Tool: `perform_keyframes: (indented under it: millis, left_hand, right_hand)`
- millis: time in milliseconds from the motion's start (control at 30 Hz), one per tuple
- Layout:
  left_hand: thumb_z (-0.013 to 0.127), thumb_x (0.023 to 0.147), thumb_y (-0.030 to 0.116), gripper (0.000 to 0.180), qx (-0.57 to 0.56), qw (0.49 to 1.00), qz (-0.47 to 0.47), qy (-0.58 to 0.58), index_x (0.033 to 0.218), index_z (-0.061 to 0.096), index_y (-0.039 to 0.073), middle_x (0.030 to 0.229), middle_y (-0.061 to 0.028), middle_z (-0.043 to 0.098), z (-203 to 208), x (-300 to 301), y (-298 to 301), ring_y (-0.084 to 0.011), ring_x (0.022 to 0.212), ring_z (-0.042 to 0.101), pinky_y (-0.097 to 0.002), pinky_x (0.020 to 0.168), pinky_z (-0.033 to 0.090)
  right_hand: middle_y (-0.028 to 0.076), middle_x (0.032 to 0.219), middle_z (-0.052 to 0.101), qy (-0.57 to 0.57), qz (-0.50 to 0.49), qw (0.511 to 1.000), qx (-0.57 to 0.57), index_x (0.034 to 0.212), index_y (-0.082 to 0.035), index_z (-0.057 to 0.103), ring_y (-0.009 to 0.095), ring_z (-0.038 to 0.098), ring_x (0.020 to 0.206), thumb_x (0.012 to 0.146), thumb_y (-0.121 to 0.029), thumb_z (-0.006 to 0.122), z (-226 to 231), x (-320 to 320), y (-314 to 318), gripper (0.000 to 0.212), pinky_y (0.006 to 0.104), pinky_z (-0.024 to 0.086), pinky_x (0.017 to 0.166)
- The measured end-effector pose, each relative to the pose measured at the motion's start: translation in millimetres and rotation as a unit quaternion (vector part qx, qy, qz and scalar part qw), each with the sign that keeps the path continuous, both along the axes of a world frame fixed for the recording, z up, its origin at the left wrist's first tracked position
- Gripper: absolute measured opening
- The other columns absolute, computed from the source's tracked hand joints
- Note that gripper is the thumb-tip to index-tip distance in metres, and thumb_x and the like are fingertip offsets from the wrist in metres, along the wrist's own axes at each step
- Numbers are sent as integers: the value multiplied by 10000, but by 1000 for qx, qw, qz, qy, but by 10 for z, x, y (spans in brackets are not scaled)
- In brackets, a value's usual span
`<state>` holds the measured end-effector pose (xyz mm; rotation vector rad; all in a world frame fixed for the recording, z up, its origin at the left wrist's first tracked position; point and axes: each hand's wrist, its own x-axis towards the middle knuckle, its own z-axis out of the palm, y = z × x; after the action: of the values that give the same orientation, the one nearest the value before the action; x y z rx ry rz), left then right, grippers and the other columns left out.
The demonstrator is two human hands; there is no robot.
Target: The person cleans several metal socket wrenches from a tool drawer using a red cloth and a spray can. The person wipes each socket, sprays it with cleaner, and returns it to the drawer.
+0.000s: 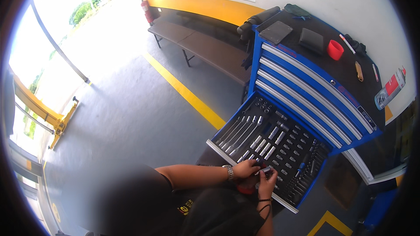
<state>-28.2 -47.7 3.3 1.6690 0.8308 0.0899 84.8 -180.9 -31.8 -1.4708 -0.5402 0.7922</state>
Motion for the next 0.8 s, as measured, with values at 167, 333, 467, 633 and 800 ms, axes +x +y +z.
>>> perform_keyframes:
  millis: [167, 333, 467, 633, 800]
  left_hand:
    - [596, 971, 311, 367, 7, 993, -114, 15, 1178, 626, 9, 1044, -212, 699, -98, -110, 23, -319, 1013, 675, -401, 879, 517]
    - [612, 961, 333, 441, -51, 984, -171, 15, 1259, 602, 7, 1093, -216, 692, 43, -156, 77, -329, 1047, 666, -408, 926, 501]
    - [600, 965, 358, 482, 46, 983, -170, 45, 1297, 588, 8, 1202, -215, 661, 43, -138, 454, -303, 1112, 647, -396, 971, 484]
    - [686, 906, 288, 495, 356, 921, 158, 11, 1279, 554, -10, 1117, -197, 673, 158, -302, 958, -343, 1039, 657, -420, 905, 520]
    - [721, 856, 237, 585, 392, 893, -212, 54, 1361, 506, 36, 1082, -192, 672, 711, -172, 714, -345, 999, 661, -415, 864, 530]
  right_hand:
    - [92, 1055, 663, 104, -7, 994, -9, 1089, -58, 515, 136, 604, 963, 994, -159, 614, -90, 134, -11, 171, 288, 475, 865]
    - [89, 1024, 690, 108, -13, 994, -15, 1069, -60, 522, 142, 633, 923, 1006, -129, 579, -90, 150, -12, 109, 283, 499, 844]
    - [112, 994, 679, 229, 1, 973, -7, 1086, -78, 504, 232, 689, 860, 997, -116, 575, -140, 230, 48, 120, 332, 584, 719]
    - [52, 966, 618, 265, -2, 963, -50, 1041, -72, 515, 179, 678, 793, 972, -107, 627, -14, 209, 153, 136, 339, 583, 678]
    - [56, 971, 620, 216, 2, 976, -5, 1043, -58, 534, 154, 665, 799, 966, -131, 647, 55, 33, 236, 155, 314, 573, 703]
